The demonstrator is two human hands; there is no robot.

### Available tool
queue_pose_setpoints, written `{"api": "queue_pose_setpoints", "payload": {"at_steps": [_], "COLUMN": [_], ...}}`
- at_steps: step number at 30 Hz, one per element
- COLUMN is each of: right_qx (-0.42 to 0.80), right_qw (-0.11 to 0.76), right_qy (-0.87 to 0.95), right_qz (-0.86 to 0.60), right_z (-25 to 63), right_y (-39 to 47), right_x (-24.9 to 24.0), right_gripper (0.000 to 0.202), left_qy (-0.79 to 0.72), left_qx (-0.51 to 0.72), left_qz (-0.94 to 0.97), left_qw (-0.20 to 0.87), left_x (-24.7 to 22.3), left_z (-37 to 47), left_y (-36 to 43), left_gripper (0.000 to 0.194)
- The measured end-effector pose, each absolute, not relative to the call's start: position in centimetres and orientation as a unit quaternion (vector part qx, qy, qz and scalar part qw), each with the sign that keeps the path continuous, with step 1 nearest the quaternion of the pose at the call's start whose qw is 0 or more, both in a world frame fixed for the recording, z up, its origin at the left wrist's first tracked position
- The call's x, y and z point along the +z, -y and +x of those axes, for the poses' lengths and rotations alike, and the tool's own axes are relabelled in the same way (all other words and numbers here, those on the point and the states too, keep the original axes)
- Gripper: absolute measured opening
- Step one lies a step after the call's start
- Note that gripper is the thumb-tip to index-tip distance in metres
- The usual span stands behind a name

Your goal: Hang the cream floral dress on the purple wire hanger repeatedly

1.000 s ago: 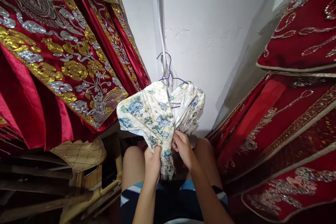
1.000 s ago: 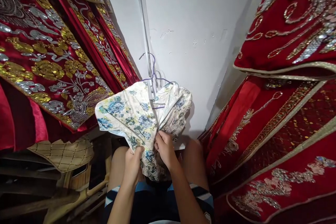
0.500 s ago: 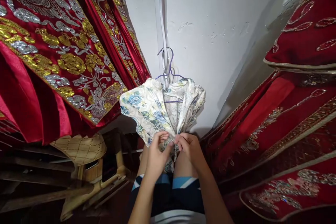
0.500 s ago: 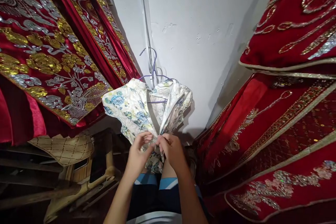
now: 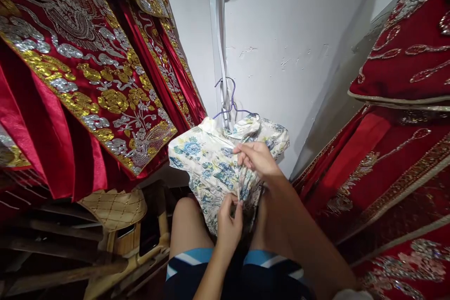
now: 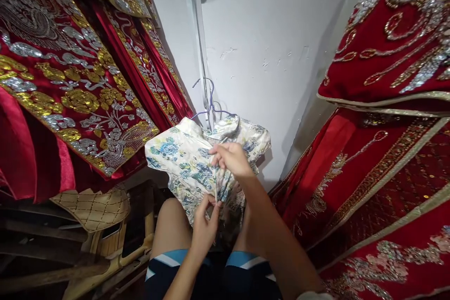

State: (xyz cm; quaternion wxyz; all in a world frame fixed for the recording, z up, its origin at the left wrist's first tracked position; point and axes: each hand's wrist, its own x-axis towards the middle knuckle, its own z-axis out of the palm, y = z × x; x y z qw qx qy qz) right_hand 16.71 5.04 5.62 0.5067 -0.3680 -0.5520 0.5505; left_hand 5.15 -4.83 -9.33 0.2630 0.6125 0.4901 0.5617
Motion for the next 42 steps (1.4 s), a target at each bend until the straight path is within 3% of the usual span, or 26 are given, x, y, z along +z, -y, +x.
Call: {"api": "queue_pose_setpoints", "payload": {"at_steps": [7,17,21,26,30,33,37,42], "right_qx": [0.481,0.361,0.335,0.3,0.215,0.183,0.199,0.26], "right_qw": [0.598,0.51,0.466,0.488,0.532,0.519,0.475,0.51], "right_qy": [0.57,0.647,0.679,0.675,0.667,0.705,0.736,0.724], "right_qz": [-0.292,-0.436,-0.458,-0.466,-0.475,-0.447,-0.44,-0.385], "right_z": [15.9,17.3,16.8,16.0,16.4,17.1,17.8,18.1], "right_y": [-5.4,-5.0,-5.3,-5.8,-6.2,-6.4,-6.3,-5.1], "right_x": [12.8,7.2,6.5,6.6,6.1,6.1,6.6,7.5], "right_gripper": [0.023,0.023,0.034,0.035,0.022,0.035,0.019,0.02], "left_qy": [-0.48,-0.454,-0.465,-0.478,-0.488,-0.493,-0.475,-0.411], "left_qx": [0.505,0.358,0.372,0.372,0.367,0.365,0.369,0.523], "left_qz": [0.656,0.748,0.748,0.754,0.752,0.749,0.748,0.7], "left_qw": [0.288,0.327,0.292,0.255,0.248,0.251,0.282,0.261], "left_x": [-9.0,-4.2,-5.5,-6.4,-6.3,-6.3,-6.2,-2.1], "left_z": [4.1,3.3,4.6,4.5,4.1,4.1,4.4,4.5], "left_y": [6.3,5.7,6.7,6.9,6.9,7.0,6.6,4.0], "left_gripper": [0.022,0.015,0.017,0.017,0.018,0.018,0.014,0.015]}}
